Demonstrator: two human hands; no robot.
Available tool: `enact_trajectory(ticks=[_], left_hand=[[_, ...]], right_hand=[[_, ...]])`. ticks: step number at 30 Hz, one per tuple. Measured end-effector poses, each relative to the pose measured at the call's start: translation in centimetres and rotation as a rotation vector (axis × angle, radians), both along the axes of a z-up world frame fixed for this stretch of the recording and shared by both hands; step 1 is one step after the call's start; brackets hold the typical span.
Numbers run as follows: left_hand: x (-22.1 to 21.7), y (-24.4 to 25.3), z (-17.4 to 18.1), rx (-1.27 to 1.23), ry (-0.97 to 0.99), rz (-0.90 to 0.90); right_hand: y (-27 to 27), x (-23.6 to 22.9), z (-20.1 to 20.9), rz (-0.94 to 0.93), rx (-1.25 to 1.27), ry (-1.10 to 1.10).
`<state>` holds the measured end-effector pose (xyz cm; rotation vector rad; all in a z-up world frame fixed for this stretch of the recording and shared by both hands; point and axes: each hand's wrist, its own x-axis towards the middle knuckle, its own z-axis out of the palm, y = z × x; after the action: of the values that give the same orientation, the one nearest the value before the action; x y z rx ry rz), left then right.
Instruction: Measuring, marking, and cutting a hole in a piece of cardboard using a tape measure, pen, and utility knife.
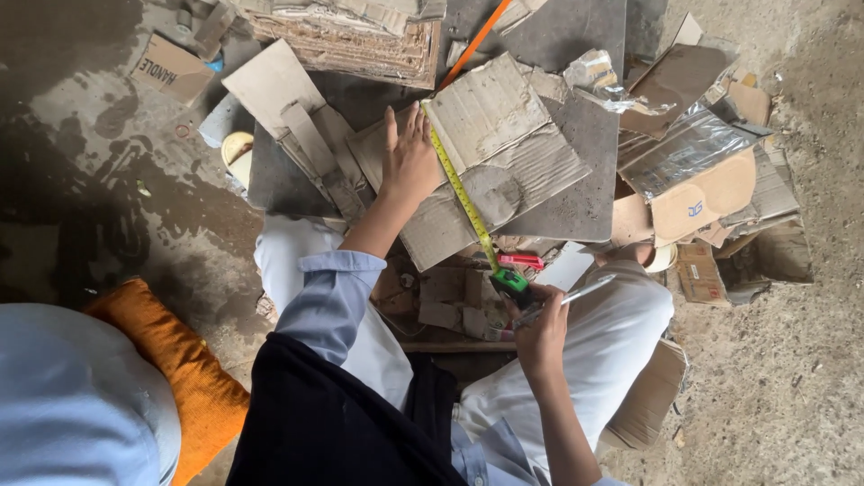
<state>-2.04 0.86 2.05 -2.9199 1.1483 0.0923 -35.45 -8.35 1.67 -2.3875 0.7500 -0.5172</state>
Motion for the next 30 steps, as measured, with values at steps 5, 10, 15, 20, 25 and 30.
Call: enact_trajectory(ticks=[5,10,15,20,25,30], left_hand=[[1.1,-0.9,-0.2,0.061,0.106,0.036],[0.3,-1.3,-0.1,0.189,0.083,0.017],[-0.3,-1.8,0.8,0.274,0.077,0.069],[-0.3,-2.4,0.4,0.298,0.076,0.061],[-0.3,-2.4,0.5,0.32,0.087,0.06],[-0.3,-2.4,0.3,0.323,0.084,0.063]], right_hand=[[-0.4,0.7,1.2,-0.059,0.164,-0.028],[0.1,4.9,7.4,-0.003,0.227,-0.17],[0.5,8.4,7.5,0.019,0.283,-0.178],[-0.2,9.3,5.4,-0.03,0.205,-0.099],[-0.3,9.4,5.5,-0.008,0.206,-0.11],[-0.4,9.5,5.1,-0.006,0.211,-0.145]])
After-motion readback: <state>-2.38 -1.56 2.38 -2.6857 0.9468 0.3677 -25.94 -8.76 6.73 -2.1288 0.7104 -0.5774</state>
